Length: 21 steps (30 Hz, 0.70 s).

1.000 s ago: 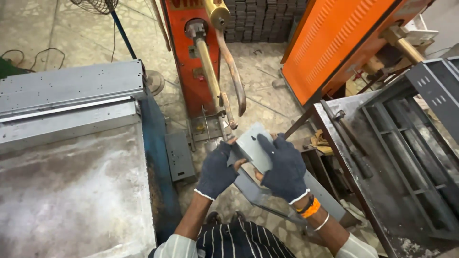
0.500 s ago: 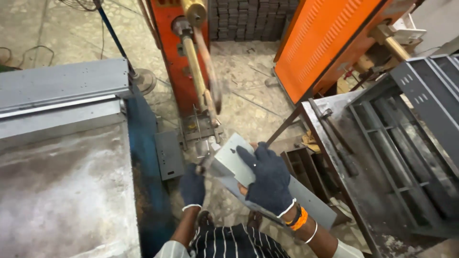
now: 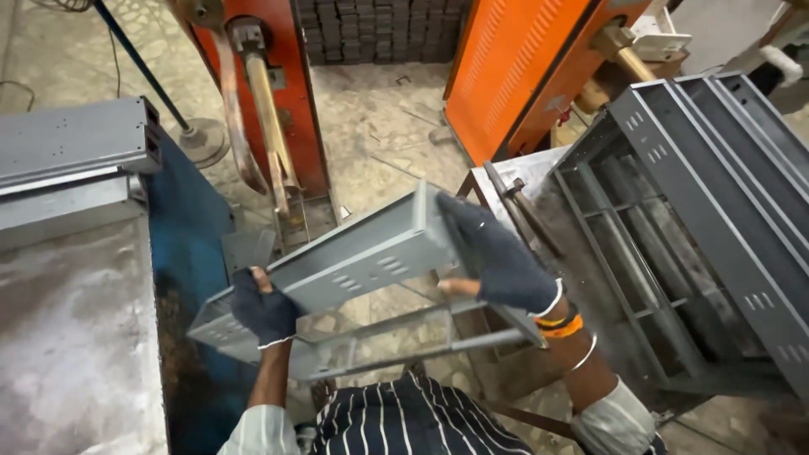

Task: Spot welding metal components to assemble a metal enclosure frame.

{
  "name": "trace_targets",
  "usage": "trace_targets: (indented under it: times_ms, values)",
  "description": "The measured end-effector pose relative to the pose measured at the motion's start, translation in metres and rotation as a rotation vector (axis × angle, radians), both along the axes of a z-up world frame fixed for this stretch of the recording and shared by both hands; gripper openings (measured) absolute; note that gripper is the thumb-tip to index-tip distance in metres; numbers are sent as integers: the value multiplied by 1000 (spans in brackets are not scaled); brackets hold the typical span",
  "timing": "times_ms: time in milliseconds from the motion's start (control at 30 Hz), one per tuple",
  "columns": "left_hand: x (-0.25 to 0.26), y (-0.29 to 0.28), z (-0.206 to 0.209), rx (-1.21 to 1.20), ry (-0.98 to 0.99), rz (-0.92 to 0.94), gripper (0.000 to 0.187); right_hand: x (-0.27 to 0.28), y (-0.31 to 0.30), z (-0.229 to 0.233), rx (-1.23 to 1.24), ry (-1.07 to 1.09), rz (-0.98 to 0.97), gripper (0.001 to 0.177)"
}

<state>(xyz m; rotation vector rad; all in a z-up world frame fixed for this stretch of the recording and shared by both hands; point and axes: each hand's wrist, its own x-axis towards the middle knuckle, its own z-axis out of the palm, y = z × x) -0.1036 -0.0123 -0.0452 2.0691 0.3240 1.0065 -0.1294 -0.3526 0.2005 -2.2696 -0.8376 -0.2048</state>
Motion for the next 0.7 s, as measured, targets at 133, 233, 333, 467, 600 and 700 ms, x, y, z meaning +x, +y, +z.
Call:
trace_targets:
  times_ms: [133,233,333,467,600,700]
  values:
    - [-1,-27,4,130,66,77,23,2,-6,-15,-93,-265,-253,84]
    - [-7,-54,26,391,183,40,8,3,32,-61,-68,-147,-240,72]
    - [-10,-81,52,505,88,-77,20,9,77,-130,-15,-204,-64,67]
    - [-17,-96,94,600,162,-137,14,21,111,-199,78,27,-71,47]
    - [-23,-91,112,596,114,-284,31,19,119,-246,89,144,-85,19]
    - [-26,-87,107,550,208,-356,28,12,123,-226,260,134,-97,17]
